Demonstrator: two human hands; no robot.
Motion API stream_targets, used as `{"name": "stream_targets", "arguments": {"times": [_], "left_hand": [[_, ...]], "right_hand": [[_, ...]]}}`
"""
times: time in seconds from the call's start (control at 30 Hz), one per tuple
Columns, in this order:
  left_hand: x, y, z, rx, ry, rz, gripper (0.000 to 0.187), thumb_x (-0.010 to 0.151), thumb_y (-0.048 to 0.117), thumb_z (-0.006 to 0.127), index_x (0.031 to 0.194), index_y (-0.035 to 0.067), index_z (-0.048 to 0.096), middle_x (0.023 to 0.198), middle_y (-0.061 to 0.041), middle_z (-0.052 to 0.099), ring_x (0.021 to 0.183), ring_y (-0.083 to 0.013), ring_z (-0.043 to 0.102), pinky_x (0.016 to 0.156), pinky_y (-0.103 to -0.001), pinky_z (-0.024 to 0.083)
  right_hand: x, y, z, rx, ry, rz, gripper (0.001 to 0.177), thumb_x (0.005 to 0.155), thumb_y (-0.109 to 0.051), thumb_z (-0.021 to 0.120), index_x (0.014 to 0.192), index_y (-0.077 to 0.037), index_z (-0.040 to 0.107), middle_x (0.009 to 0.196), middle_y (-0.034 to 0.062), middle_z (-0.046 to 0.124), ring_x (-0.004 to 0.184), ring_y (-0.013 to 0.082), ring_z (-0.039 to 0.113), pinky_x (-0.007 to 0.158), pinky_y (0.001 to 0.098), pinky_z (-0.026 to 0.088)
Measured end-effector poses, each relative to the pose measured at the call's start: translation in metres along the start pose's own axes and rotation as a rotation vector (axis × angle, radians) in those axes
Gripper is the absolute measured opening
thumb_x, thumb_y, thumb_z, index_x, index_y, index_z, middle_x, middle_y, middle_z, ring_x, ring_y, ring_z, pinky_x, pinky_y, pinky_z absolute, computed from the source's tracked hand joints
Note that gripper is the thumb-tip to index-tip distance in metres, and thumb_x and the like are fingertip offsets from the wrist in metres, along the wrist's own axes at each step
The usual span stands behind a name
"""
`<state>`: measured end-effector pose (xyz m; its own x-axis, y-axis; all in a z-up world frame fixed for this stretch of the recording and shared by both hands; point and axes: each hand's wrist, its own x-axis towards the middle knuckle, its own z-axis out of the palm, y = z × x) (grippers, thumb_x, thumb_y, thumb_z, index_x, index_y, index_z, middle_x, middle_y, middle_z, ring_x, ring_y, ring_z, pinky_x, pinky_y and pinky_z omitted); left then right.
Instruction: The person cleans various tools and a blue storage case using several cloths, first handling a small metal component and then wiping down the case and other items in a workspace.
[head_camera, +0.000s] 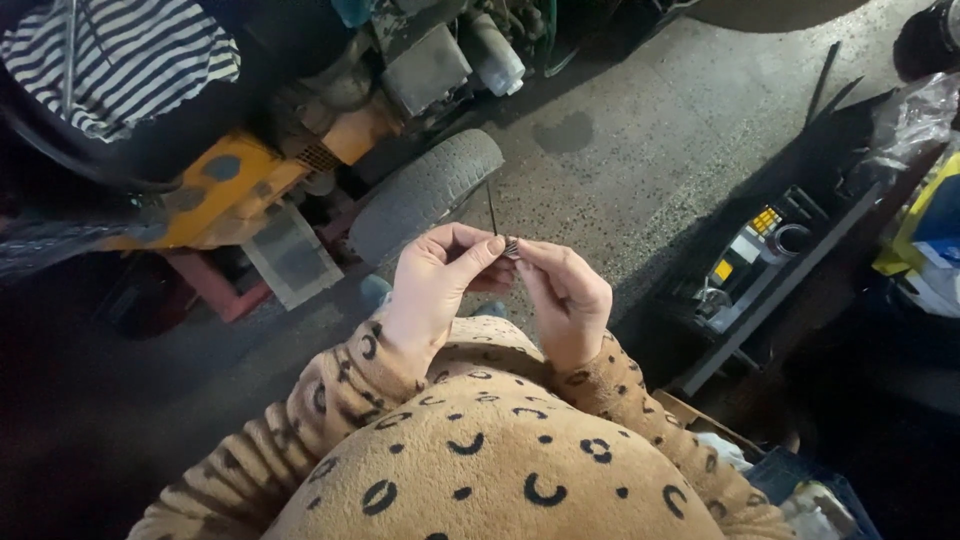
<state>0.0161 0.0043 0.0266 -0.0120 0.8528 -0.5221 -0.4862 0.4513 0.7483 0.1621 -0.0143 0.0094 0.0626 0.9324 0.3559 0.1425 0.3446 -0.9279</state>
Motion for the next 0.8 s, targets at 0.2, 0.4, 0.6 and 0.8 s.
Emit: {"name": "stream_targets", "arguments": {"times": [0.2,0.4,0.6,0.8], "left_hand": [[0.005,-0.007,-0.004,0.021,0.004,0.016,0.014,0.088,0.006,0.08,0.091,-0.006,0.073,0.078,-0.025,0.076,0.069,-0.0359,0.078,0.062,-0.046,0.067],[0.001,0.003,0.0,0.075,-0.079,0.017,0.013,0.088,0.005,0.08,0.092,-0.005,0.073,0.078,-0.022,0.077,0.07,-0.0326,0.079,0.064,-0.045,0.068],[0.011,-0.006,-0.008,0.285,-0.153,0.088,0.008,0.085,-0.001,0.08,0.092,0.0,0.075,0.075,-0.016,0.073,0.068,-0.0234,0.077,0.06,-0.037,0.067],[0.014,-0.009,-0.015,0.378,-0.252,0.053,0.012,0.084,0.001,0.081,0.094,0.004,0.075,0.08,-0.011,0.073,0.071,-0.0187,0.074,0.062,-0.034,0.067]], "right_hand": [[0.007,-0.006,-0.002,-0.225,-0.059,-0.187,0.016,0.092,0.006,0.071,0.106,0.004,0.077,0.103,0.0222,0.078,0.092,0.0367,0.078,0.077,0.0416,0.061],[0.03,0.006,-0.027,0.249,-0.022,0.266,0.023,0.103,-0.011,0.059,0.119,0.002,0.069,0.109,0.019,0.074,0.089,0.0243,0.072,0.076,0.0382,0.064],[0.054,0.023,-0.024,0.409,-0.333,0.691,0.028,0.106,-0.017,0.055,0.086,-0.006,0.07,0.055,0.0005,0.039,0.049,0.0062,0.03,0.045,0.0193,0.023],[0.066,-0.006,-0.026,0.43,-0.477,0.788,0.031,0.102,-0.016,0.053,0.076,-0.003,0.064,0.047,0.0033,0.041,0.045,0.0072,0.033,0.041,0.0174,0.024]]}}
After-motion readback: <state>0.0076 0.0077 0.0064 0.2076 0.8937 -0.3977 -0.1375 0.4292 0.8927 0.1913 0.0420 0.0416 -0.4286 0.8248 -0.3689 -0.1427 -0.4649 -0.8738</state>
